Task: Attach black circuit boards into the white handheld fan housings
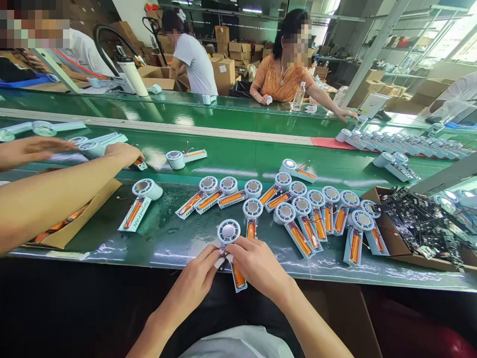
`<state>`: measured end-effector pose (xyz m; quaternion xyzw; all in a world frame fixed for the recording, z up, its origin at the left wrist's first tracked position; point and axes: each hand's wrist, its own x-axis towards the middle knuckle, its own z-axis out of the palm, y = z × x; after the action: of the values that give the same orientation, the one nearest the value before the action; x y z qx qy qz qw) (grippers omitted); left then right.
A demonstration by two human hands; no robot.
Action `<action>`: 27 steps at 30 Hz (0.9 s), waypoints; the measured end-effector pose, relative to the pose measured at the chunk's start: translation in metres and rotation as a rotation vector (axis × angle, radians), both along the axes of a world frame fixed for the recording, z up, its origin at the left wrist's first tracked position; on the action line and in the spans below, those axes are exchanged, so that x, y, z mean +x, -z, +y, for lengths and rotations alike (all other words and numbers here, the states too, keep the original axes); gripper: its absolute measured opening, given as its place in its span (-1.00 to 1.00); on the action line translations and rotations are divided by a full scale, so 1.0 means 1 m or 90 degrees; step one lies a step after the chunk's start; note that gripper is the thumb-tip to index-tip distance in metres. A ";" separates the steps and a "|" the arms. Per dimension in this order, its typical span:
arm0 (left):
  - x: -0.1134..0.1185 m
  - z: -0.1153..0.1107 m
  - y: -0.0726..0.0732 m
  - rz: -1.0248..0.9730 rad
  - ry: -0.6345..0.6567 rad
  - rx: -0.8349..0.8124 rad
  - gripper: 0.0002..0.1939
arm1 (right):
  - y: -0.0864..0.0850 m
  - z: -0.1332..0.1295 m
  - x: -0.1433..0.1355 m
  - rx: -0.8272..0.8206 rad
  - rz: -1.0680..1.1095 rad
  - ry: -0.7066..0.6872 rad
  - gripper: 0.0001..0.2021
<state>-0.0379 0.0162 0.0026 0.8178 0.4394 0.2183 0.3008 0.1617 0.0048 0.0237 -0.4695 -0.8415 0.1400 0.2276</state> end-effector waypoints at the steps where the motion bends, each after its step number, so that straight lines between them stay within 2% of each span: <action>1: -0.001 0.002 -0.001 0.000 0.012 -0.005 -0.66 | 0.002 0.001 0.001 -0.001 0.011 -0.015 -0.83; 5: -0.002 0.005 -0.003 0.011 0.046 -0.010 -0.61 | 0.009 0.005 0.001 0.030 0.015 -0.047 -0.81; 7: -0.002 0.003 -0.001 0.019 0.033 0.008 -0.61 | 0.008 0.004 0.001 0.045 0.007 -0.044 -0.81; 11: -0.001 -0.014 0.007 0.078 -0.053 0.078 -0.59 | -0.013 -0.003 0.004 -0.019 0.003 -0.009 -0.87; 15: 0.001 -0.033 0.015 0.139 -0.115 0.170 -0.52 | -0.037 -0.001 -0.001 -0.068 0.056 0.004 -0.77; 17: 0.003 -0.040 0.017 0.150 -0.128 0.228 -0.54 | -0.041 0.006 -0.009 -0.060 0.010 -0.034 -0.75; 20: 0.006 -0.045 0.019 0.138 -0.151 0.281 -0.56 | -0.038 0.018 -0.021 -0.068 -0.098 -0.073 -0.83; 23: 0.006 -0.047 0.022 0.074 -0.182 0.263 -0.55 | -0.031 0.023 -0.022 -0.074 -0.094 -0.060 -0.83; 27: 0.003 -0.046 0.024 -0.084 -0.224 0.127 -0.67 | -0.022 0.018 -0.011 -0.121 0.126 -0.022 -0.76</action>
<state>-0.0347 -0.0294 -0.0212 0.7384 0.5307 0.3630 0.2037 0.1506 0.0230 0.0459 -0.4586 -0.8058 0.2683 0.2615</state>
